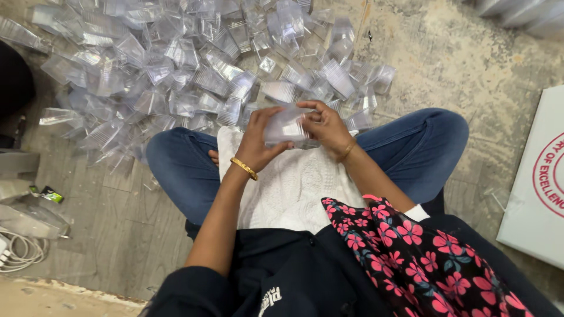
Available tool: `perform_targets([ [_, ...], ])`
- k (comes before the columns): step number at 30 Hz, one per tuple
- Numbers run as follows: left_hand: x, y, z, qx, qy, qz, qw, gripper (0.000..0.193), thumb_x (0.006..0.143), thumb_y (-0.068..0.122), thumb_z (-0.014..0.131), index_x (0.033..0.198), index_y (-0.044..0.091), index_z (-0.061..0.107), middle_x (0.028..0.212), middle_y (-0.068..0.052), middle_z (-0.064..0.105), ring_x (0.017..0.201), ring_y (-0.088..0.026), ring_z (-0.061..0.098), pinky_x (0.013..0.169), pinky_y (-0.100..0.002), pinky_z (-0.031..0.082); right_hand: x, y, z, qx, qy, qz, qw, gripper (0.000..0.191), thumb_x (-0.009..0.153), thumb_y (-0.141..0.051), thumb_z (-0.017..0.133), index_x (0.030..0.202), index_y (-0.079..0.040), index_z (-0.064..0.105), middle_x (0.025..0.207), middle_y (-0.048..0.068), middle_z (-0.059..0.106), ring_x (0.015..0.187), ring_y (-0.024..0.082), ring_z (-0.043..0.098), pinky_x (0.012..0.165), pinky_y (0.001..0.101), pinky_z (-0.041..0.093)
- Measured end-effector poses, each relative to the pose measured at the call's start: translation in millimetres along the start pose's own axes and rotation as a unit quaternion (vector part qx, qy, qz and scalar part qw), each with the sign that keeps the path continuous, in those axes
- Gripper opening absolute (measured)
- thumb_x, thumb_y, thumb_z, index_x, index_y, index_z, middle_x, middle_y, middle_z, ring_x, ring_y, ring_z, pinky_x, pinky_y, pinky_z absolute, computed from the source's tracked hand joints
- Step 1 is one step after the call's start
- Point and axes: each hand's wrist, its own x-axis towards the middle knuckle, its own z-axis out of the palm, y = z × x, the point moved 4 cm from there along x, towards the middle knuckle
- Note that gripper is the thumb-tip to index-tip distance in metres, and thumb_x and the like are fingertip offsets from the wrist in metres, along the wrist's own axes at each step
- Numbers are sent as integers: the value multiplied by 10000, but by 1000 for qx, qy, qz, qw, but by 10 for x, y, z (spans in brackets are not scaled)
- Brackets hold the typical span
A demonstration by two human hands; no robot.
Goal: The person sits on the floor with a large pile of clear plastic cups scattered around and stacks loose cups one at a time into nested columns by hand, then tosses each finished stack aside onto the pile of completed stacks.
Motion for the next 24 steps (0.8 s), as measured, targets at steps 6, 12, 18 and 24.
perform_targets([
  [6,-202,-126,-173,-88,17,-187,978,755,859,463,790,1409,28,510,1305,-155,655,1206,-270,655,1011,-369,512,-501,-555,352,-233,15,-230,945,372,1039,-4,563,1409,-21,602,1415,131,657,1353,199,611,1128,320,505],
  [12,-251,83,-318,-143,-13,-193,971,571,988,440,636,1420,72,571,1372,-136,661,1229,-257,654,991,-350,506,-831,-663,670,-253,-31,-213,943,480,981,28,640,1449,6,537,1460,145,600,1306,207,621,1122,333,509],
  [18,-384,354,-568,-142,-56,-199,968,581,998,455,594,1478,130,548,1394,-125,653,1230,-250,666,1019,-358,501,-889,-658,866,-235,-26,-200,951,492,964,48,679,1438,21,548,1427,126,633,1237,196,664,1094,332,536],
  [24,-580,649,-868,-6,-101,-91,991,847,817,435,811,1489,76,441,1360,-223,548,1245,-383,565,1029,-452,454,-959,-502,1105,-165,-69,-153,972,461,973,62,648,1421,30,547,1340,141,666,1173,193,708,1053,325,564],
])
